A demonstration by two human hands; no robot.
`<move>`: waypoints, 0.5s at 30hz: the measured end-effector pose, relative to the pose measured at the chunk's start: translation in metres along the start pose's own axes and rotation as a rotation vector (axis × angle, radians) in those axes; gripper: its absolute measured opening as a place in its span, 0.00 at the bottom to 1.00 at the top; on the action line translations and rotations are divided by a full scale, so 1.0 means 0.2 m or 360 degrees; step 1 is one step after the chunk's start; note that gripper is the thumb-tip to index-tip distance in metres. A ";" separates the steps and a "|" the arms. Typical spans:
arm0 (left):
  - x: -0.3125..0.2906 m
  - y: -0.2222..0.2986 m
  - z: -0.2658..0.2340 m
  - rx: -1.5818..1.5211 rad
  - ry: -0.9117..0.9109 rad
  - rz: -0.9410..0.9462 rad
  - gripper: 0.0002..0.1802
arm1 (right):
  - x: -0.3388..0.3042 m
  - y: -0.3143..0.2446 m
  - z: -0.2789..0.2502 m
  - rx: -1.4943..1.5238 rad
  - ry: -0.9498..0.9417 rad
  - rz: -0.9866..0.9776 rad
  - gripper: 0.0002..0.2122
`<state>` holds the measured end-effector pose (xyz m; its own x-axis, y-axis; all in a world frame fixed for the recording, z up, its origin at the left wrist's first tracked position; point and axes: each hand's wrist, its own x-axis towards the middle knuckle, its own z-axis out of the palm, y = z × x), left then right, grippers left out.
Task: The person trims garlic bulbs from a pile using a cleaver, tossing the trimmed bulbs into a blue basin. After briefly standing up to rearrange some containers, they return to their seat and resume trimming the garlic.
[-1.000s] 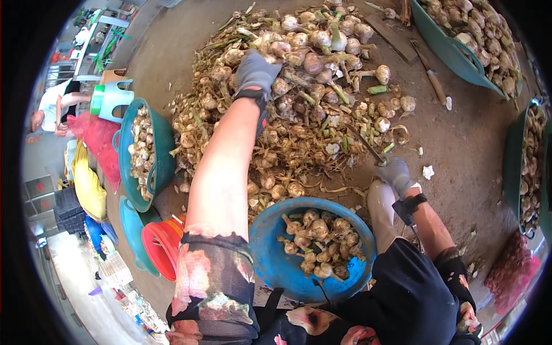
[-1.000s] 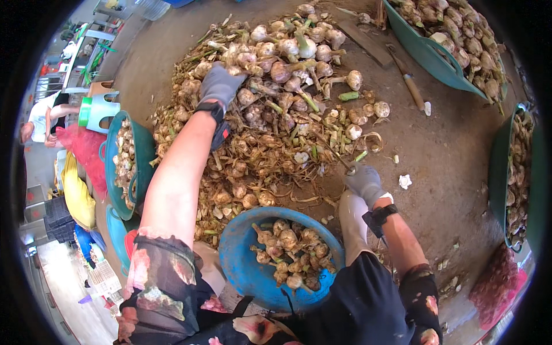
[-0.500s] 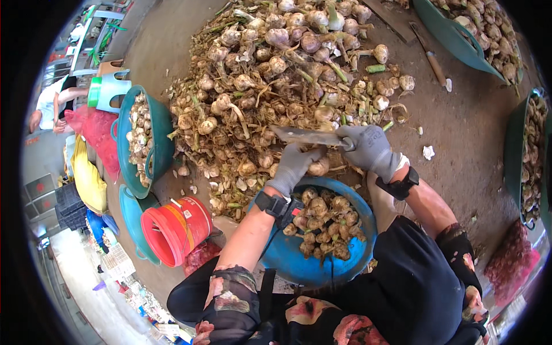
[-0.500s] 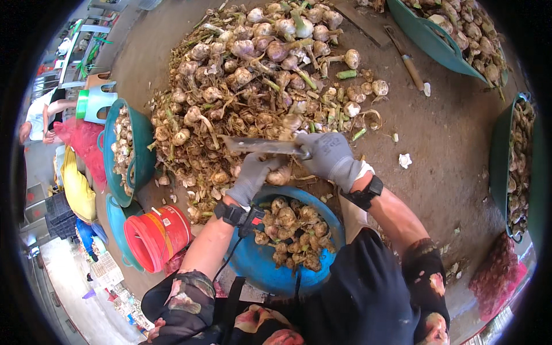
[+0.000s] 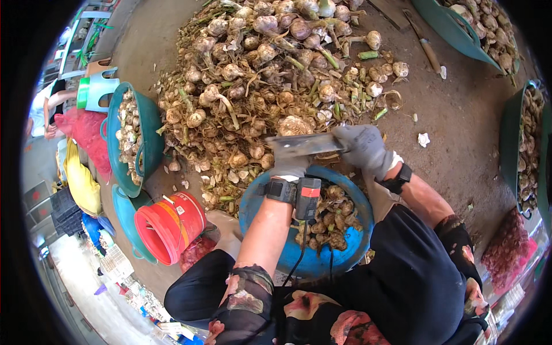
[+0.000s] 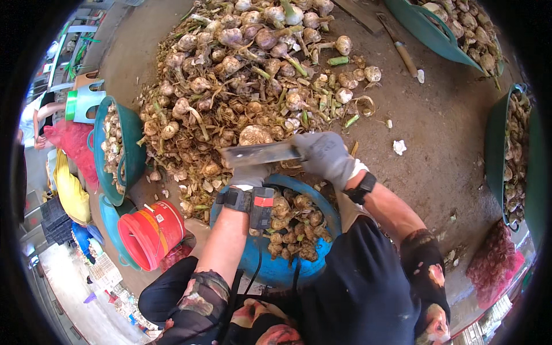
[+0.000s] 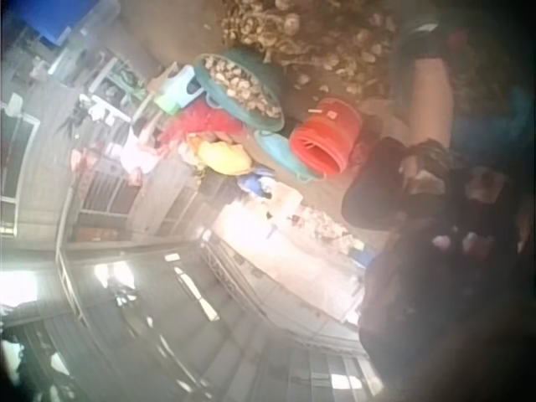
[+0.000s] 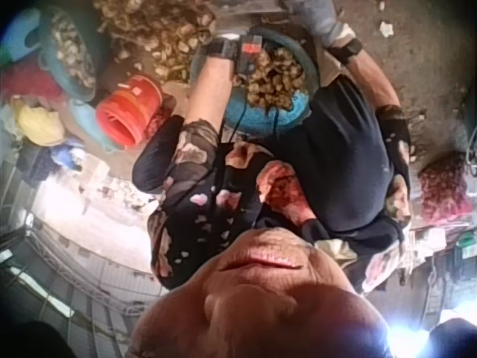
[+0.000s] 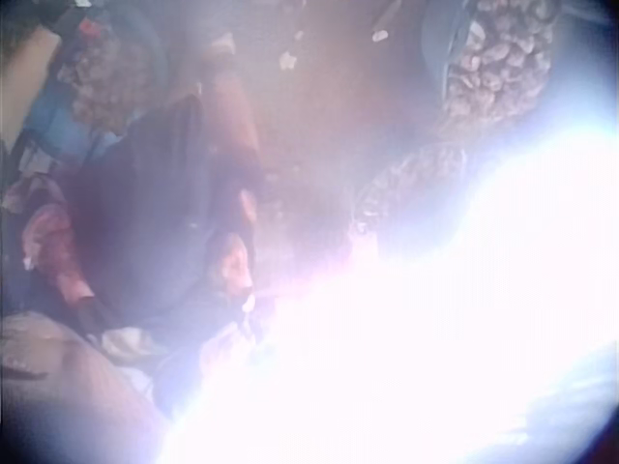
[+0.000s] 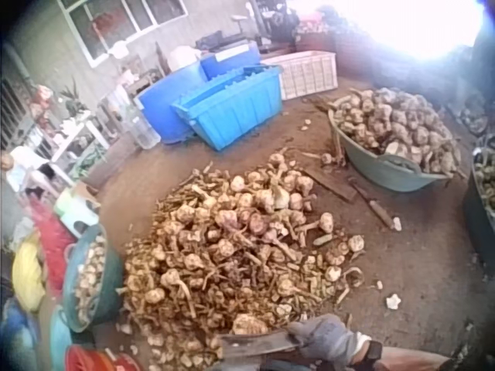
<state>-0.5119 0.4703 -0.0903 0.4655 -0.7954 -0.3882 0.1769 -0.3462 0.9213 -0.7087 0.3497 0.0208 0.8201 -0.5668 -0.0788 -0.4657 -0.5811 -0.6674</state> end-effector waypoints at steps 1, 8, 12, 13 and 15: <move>-0.02 0.06 0.17 0.0801 -0.0314 -0.0009 0.21 | -0.02 0.05 0.00 -0.0085 -0.0045 0.0034 0.09; -0.13 0.36 0.37 -0.0941 0.0449 -0.0807 0.19 | 0.01 0.03 0.05 -0.0130 -0.0197 0.0117 0.12; -0.16 0.41 0.43 -0.1872 0.0938 -0.1041 0.18 | -0.02 0.13 0.09 -0.0126 -0.0139 0.0155 0.12; -0.17 0.41 0.41 -0.1849 0.0806 -0.1100 0.17 | -0.03 0.16 0.10 -0.0130 -0.0129 0.0165 0.12; -0.19 0.39 0.42 -0.1802 0.0735 -0.1115 0.13 | -0.04 0.18 0.11 -0.0132 -0.0117 0.0178 0.12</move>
<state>-0.5882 0.4320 -0.0046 0.1909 -0.3181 -0.9286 0.9761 0.1612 0.1455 -0.7255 0.3459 -0.0196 0.7823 -0.5881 -0.2052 -0.5789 -0.5649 -0.5880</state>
